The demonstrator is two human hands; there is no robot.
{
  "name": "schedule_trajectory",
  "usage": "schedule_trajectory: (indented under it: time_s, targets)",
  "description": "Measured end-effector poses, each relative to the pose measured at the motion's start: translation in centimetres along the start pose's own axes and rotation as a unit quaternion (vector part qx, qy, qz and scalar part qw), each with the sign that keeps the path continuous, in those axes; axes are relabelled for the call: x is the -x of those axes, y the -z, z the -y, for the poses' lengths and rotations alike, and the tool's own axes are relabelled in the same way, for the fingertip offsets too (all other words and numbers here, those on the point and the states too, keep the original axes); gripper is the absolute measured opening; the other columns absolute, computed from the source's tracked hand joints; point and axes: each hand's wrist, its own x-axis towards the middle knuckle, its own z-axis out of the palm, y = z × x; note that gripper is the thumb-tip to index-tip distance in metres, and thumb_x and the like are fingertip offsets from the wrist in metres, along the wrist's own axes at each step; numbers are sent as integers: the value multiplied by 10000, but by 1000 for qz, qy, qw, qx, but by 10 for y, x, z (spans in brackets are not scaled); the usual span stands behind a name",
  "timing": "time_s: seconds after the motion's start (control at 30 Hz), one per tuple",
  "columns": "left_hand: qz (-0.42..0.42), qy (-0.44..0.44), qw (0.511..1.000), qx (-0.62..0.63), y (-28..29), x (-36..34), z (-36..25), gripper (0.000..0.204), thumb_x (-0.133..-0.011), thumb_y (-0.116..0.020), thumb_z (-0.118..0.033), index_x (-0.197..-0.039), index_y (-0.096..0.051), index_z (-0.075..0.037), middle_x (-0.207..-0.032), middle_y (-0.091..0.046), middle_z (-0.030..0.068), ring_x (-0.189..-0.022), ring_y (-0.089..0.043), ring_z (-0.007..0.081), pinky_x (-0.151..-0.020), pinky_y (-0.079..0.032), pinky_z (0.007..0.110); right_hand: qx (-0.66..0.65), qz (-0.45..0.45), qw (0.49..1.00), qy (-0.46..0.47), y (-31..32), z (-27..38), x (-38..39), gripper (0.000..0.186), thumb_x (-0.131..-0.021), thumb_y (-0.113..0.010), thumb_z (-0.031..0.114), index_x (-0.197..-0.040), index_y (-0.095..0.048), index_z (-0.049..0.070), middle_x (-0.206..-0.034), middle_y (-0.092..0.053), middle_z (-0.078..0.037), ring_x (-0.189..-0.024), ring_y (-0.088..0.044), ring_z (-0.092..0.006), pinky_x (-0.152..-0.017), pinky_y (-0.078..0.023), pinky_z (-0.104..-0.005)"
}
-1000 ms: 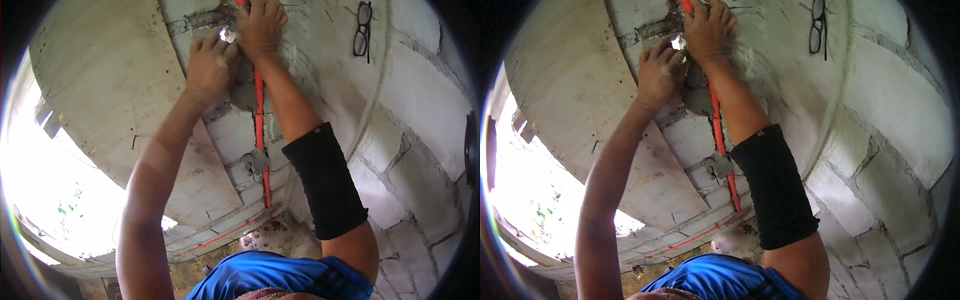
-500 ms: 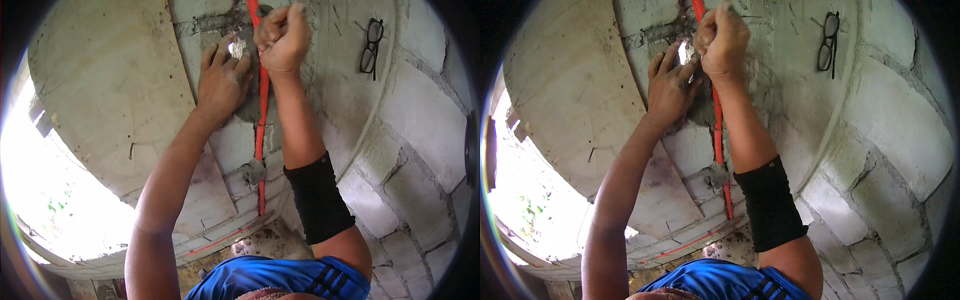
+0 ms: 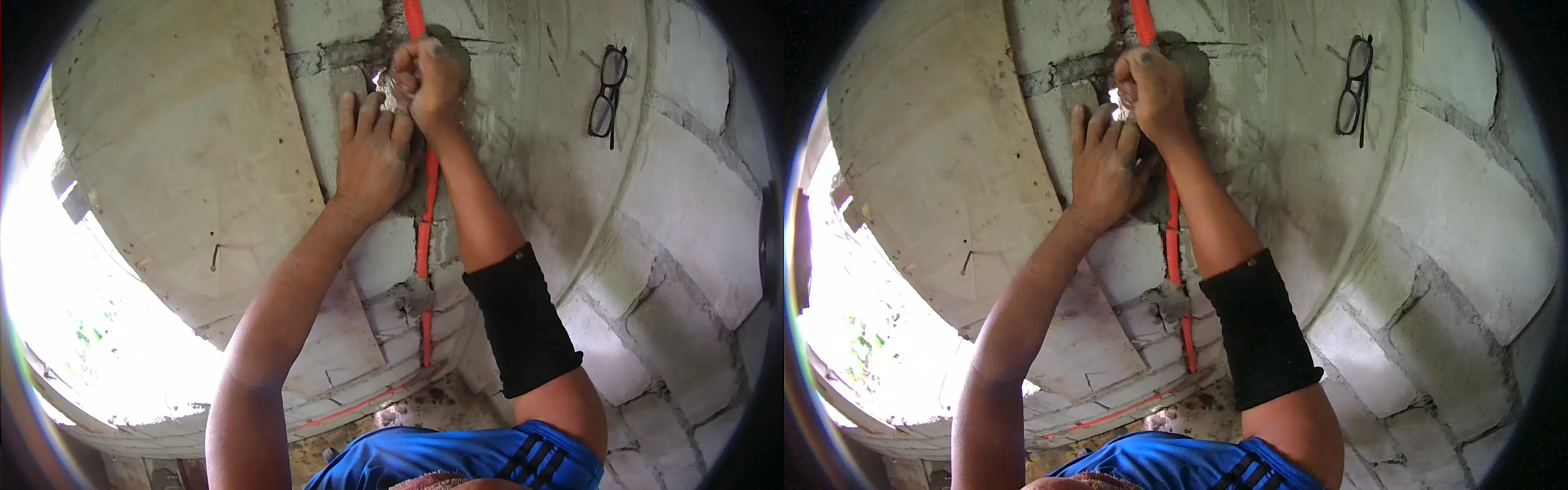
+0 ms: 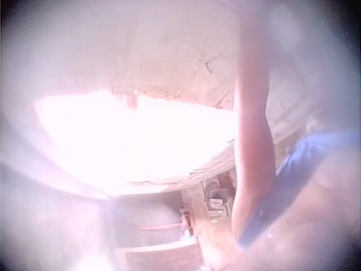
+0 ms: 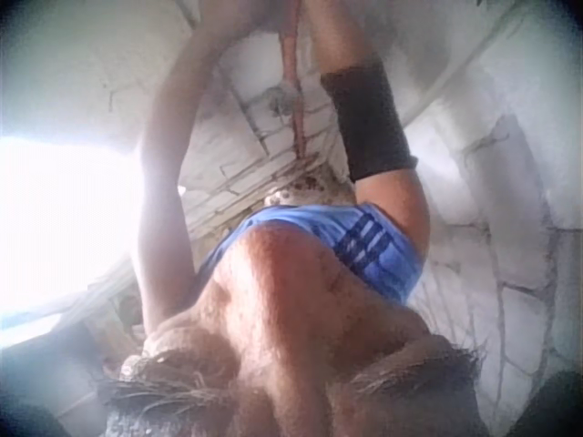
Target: The person catches a piece of concrete debris, uses it along with mortar to fill a hole in a block wall around a red conduit, and then hammers a nail into a nearby concrete pillar.
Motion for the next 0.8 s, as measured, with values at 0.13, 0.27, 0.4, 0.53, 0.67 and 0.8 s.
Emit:
schedule_trajectory:
  time_s: [0.13,0.27,0.4,0.53,0.67,0.8]
  targets:
    - [-9,28,998,-48,-7,-2,-2,568,-754,-773,-235,-1228,-570,4,-1121,-657,202,-1242,-497,384,-1144,-219,616,26,33,999,3,0,9,-2,523,-1041,-372,481,-823,-534,34,-622,-446,10,-520,-365,-56,-463,-304,-239]
    - [15,46,997,-58,-6,-3,-5,557,-775,-754,-264,-1225,-573,11,-1093,-671,195,-1254,-491,375,-1152,-211,612,-246,-16,969,-12,18,45,-3,569,-1037,-343,532,-755,-501,63,-566,-410,5,-475,-369,-86,-443,-303,-261]
    - [5,45,998,-53,-4,-4,-2,537,-780,-746,-273,-1203,-576,10,-1078,-678,188,-1276,-479,369,-1156,-204,612,-261,-23,965,-17,-2,36,4,654,-1010,-310,638,-714,-473,78,-549,-327,19,-449,-263,-98,-403,-268,-268]
    - [-2,38,998,-58,-11,2,0,519,-775,-747,-283,-1170,-573,6,-1086,-677,190,-1301,-463,372,-1154,-198,622,-175,19,982,-62,-1,4,11,652,-1009,-294,647,-724,-451,82,-555,-303,27,-460,-260,-97,-403,-255,-272]
    - [15,40,998,-42,-13,1,-5,538,-768,-764,-265,-1186,-544,-7,-1115,-658,190,-1318,-449,373,-1146,-206,632,-235,17,965,-114,13,9,8,670,-987,-302,685,-742,-463,83,-558,-294,25,-465,-261,-100,-406,-256,-267]
    - [-4,36,999,-9,-6,3,-1,593,-742,-793,-224,-1228,-519,-23,-1168,-624,176,-1318,-448,368,-1139,-221,632,-375,-83,916,-116,29,41,8,722,-934,-313,764,-749,-484,87,-557,-298,19,-457,-255,-106,-408,-264,-267]
